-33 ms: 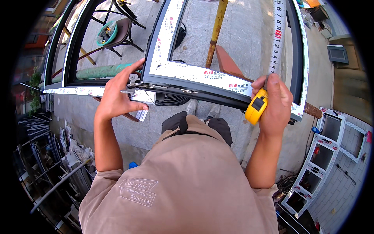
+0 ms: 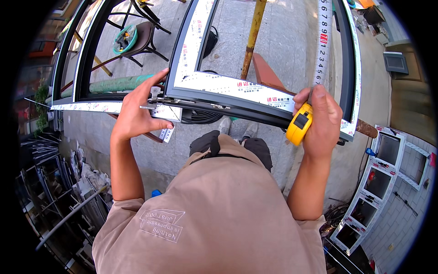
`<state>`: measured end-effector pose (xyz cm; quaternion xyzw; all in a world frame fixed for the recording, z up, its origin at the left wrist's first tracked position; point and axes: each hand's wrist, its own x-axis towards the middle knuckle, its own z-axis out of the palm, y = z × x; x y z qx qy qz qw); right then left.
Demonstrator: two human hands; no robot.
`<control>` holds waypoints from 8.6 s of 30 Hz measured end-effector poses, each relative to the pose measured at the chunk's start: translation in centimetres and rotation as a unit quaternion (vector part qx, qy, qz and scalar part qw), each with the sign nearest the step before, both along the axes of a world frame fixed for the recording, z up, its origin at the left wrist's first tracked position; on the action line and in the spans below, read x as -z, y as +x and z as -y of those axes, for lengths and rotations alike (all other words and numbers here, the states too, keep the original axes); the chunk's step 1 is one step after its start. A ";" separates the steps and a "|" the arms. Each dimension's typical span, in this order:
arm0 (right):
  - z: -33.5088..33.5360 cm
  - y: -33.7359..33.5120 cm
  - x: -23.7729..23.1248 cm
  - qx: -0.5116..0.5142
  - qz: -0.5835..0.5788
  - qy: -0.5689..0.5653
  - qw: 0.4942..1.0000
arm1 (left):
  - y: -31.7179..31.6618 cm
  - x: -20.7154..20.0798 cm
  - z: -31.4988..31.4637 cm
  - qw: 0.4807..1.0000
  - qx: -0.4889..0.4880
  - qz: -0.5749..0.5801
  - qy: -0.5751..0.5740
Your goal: The person measures the dimensions of an assembled metal frame on a stand using a tape measure, checking multiple sides and corners.
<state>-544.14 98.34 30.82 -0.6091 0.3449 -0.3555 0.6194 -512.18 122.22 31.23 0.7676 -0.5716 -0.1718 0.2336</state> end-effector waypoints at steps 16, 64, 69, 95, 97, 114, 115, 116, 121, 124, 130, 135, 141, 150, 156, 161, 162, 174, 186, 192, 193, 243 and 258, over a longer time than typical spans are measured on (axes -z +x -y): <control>0.4 -0.6 -0.3 -0.063 0.006 0.004 0.998 | -0.1 0.7 -0.3 0.998 -0.034 -0.053 0.000; 2.2 -1.3 0.8 -0.152 0.088 -0.061 0.983 | -2.8 0.0 -0.7 0.927 -0.239 -0.279 0.072; 2.4 -1.4 1.0 -0.170 0.093 -0.091 0.977 | -2.8 0.0 -1.2 0.935 -0.224 -0.267 0.073; 1.3 -1.8 3.2 -0.057 0.049 -0.228 0.971 | -4.9 7.2 -4.6 0.921 -0.043 0.384 -0.056; 1.3 -1.6 3.4 -0.029 0.033 -0.299 0.953 | -4.5 7.4 -4.9 0.923 -0.032 0.374 -0.079; 1.1 -0.2 3.8 0.139 -0.088 -0.634 0.755 | -6.7 7.5 -3.1 0.930 -0.084 0.341 -0.112; 1.1 -0.4 3.7 0.132 -0.098 -0.632 0.758 | -6.6 7.7 -3.1 0.927 -0.077 0.346 -0.120; 1.2 -0.4 3.7 0.124 -0.108 -0.626 0.762 | -6.4 7.8 -3.1 0.925 -0.071 0.350 -0.128; 1.7 -0.6 3.1 0.197 -0.043 -0.664 0.720 | -5.5 8.1 -3.4 0.918 -0.056 0.374 -0.121; 1.2 0.5 4.6 0.174 0.037 -0.616 0.767 | -5.3 7.9 -4.7 0.918 -0.061 0.381 -0.092; -1.9 -2.3 0.1 -0.024 0.029 -0.154 0.987 | -6.4 7.5 -3.5 0.930 -0.071 0.350 -0.091; -0.7 -1.6 0.3 -0.048 0.053 -0.089 0.993 | -5.9 7.7 -3.4 0.929 -0.088 0.348 -0.090; 1.5 -0.7 2.5 -0.052 0.019 -0.150 0.987 | -6.5 7.2 -2.3 0.935 -0.110 0.319 -0.108; -0.1 -1.3 1.6 -0.063 0.016 -0.089 0.994 | -6.9 6.7 -2.7 0.945 -0.141 0.255 -0.151; -0.6 -1.3 1.6 -0.080 0.011 -0.076 0.994 | -7.2 5.9 -3.8 0.949 -0.146 0.221 -0.169; 0.2 -1.4 1.5 -0.057 0.000 -0.063 0.996 | -7.1 5.6 -3.1 0.950 -0.137 0.194 -0.200; 0.4 -1.5 1.6 -0.057 -0.001 -0.063 0.996 | -7.0 5.7 -3.0 0.949 -0.137 0.199 -0.200; 0.3 -1.4 2.5 -0.050 0.036 -0.028 0.998 | -6.4 6.0 -3.7 0.951 -0.139 0.179 -0.213; 0.4 -1.2 2.6 -0.020 0.040 -0.023 0.999 | -6.3 6.2 -3.8 0.947 -0.124 0.185 -0.230; 1.0 -1.1 3.2 -0.025 0.048 -0.028 0.998 | -6.4 5.7 -4.0 0.952 -0.122 0.185 -0.212; 0.7 -1.0 2.9 -0.023 0.050 -0.027 0.998 | -6.4 5.6 -4.0 0.952 -0.121 0.186 -0.212; 0.8 -1.8 2.2 -0.112 0.042 -0.031 0.992 | -7.9 4.4 -2.6 0.958 -0.175 0.176 -0.140; 0.2 -1.4 1.9 -0.070 0.040 -0.034 0.996 | -7.1 3.5 -3.5 0.967 -0.148 0.152 -0.142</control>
